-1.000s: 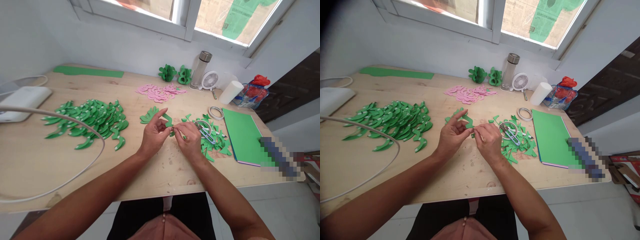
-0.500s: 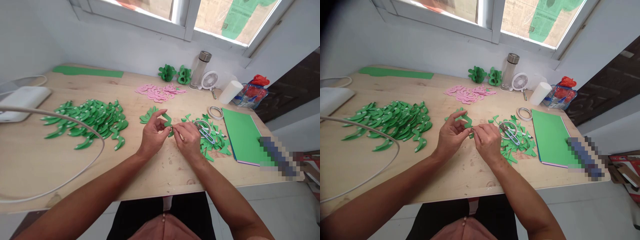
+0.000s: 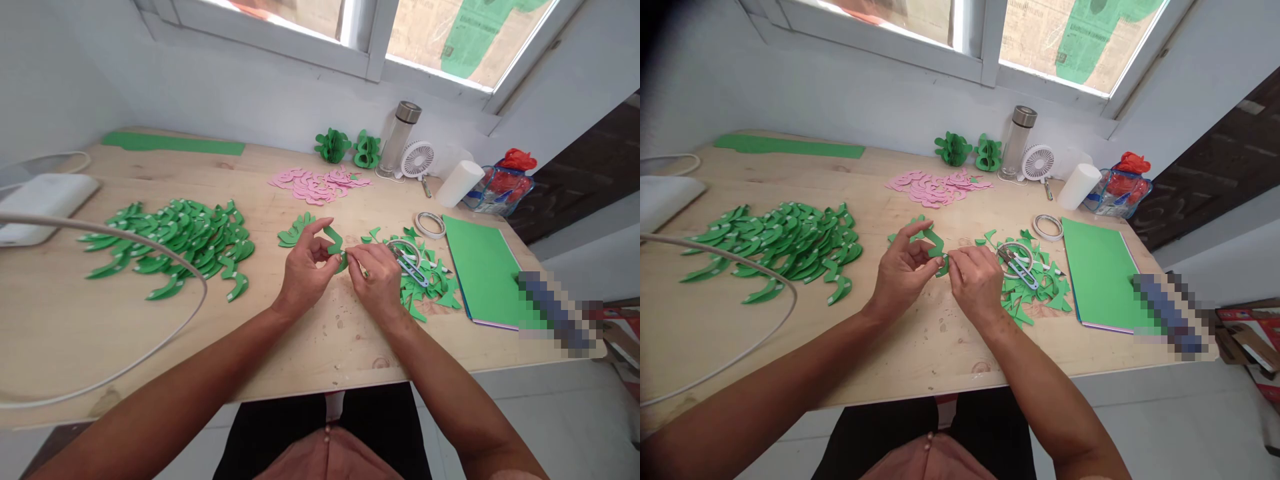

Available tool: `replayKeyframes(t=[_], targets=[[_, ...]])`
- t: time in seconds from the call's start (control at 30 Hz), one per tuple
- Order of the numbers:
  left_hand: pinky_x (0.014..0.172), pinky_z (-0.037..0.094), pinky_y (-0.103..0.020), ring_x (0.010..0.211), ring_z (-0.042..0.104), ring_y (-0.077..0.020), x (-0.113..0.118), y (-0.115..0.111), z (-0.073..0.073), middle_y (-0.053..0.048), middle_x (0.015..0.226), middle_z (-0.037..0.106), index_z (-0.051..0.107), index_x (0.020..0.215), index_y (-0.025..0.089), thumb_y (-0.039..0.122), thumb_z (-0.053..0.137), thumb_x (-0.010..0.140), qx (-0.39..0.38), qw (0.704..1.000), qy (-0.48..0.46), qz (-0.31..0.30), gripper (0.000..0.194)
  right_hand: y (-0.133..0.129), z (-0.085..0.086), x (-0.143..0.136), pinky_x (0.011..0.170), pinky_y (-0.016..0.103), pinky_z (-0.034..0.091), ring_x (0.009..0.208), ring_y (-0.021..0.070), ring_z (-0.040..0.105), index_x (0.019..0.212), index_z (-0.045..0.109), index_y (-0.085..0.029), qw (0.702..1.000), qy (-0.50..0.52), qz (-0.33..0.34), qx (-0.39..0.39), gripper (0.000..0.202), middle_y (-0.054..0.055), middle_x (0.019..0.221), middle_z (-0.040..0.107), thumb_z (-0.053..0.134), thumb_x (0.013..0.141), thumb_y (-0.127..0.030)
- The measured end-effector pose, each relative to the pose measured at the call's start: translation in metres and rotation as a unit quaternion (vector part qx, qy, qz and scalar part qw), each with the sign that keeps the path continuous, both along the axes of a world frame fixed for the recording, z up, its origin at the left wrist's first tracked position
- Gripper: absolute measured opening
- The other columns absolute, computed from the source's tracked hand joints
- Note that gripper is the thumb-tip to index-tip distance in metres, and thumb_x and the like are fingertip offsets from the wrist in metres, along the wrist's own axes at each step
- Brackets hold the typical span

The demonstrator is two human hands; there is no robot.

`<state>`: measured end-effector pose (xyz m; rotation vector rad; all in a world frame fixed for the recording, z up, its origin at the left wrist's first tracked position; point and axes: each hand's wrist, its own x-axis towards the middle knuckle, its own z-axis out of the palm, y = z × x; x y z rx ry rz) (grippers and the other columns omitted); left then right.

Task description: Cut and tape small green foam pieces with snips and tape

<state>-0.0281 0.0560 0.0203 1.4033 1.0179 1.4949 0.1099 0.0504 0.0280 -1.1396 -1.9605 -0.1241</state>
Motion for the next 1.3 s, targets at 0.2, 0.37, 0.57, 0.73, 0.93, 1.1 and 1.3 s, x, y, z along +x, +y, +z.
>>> replayKeyframes(t=[0.2,0.37,0.57,0.73,0.93,1.1,1.3], targets=[[0.062,0.046,-0.022,0.062,0.053,-0.0075,0.0001,-0.0004,0.0007,0.006,0.072,0.053,0.048,0.122,0.024,0.015,0.064,0.07,-0.008,1.0,-0.003,0.004,0.055,0.0006,0.0023,0.0015,0.075,0.034,0.046,0.08,0.0201,0.06,0.086,0.068,-0.018,0.999,0.033,0.005,-0.02,0.017,0.007,0.084,0.071,0.051,0.087,-0.018],[0.062,0.047,-0.022,0.062,0.054,-0.0078,0.002,-0.0022,0.0021,0.006,0.072,0.054,0.045,0.125,0.025,0.015,0.064,0.071,-0.004,1.0,-0.009,-0.015,0.058,0.0012,0.0038,0.0015,0.073,0.031,0.045,0.079,0.0183,0.06,0.083,0.067,-0.019,0.984,0.112,0.034,-0.135,0.015,0.005,0.082,0.07,0.052,0.085,-0.021],[0.062,0.048,-0.023,0.062,0.054,-0.0085,0.0008,-0.0025,-0.0019,0.005,0.071,0.054,0.039,0.134,0.026,0.016,0.065,0.072,-0.017,0.999,-0.004,-0.033,0.068,0.0052,0.0044,0.0032,0.058,0.025,0.042,0.065,0.0135,0.055,0.074,0.063,-0.018,0.944,0.203,0.046,-0.256,0.014,0.001,0.072,0.065,0.056,0.081,-0.028],[0.063,0.049,-0.023,0.062,0.054,-0.0081,-0.0002,-0.0005,-0.0031,0.006,0.072,0.053,0.039,0.134,0.026,0.016,0.067,0.07,-0.029,0.999,-0.02,-0.035,0.07,0.0067,0.0038,0.0041,0.058,0.025,0.042,0.062,0.0127,0.053,0.072,0.061,-0.018,0.931,0.222,0.049,-0.286,0.017,0.001,0.068,0.063,0.056,0.08,-0.032],[0.074,0.054,-0.03,0.069,0.059,-0.0106,-0.0002,0.0002,0.0026,0.003,0.075,0.058,0.038,0.133,0.022,0.017,0.063,0.073,-0.042,0.996,-0.076,-0.029,0.064,0.0076,0.0017,0.0051,0.055,0.025,0.041,0.061,0.0127,0.051,0.073,0.06,-0.019,0.923,0.236,0.05,-0.3,0.017,0.0,0.067,0.06,0.056,0.079,-0.034],[0.073,0.055,-0.031,0.067,0.06,-0.0107,-0.0004,-0.0006,0.0052,0.004,0.071,0.059,0.039,0.132,0.021,0.016,0.062,0.073,-0.053,0.994,-0.083,-0.039,0.063,0.0087,0.0021,0.0049,0.05,0.024,0.038,0.058,0.0121,0.049,0.072,0.06,-0.019,0.898,0.287,0.069,-0.327,0.02,-0.001,0.064,0.058,0.058,0.077,-0.037],[0.069,0.054,-0.03,0.064,0.061,-0.0117,0.0003,-0.0023,0.005,0.004,0.069,0.06,0.039,0.133,0.019,0.018,0.065,0.072,-0.083,0.989,-0.072,-0.095,0.066,0.0099,0.0019,0.0054,0.052,0.024,0.036,0.058,0.0113,0.047,0.072,0.06,-0.019,0.87,0.338,0.079,-0.349,0.018,-0.002,0.065,0.056,0.06,0.075,-0.036]])
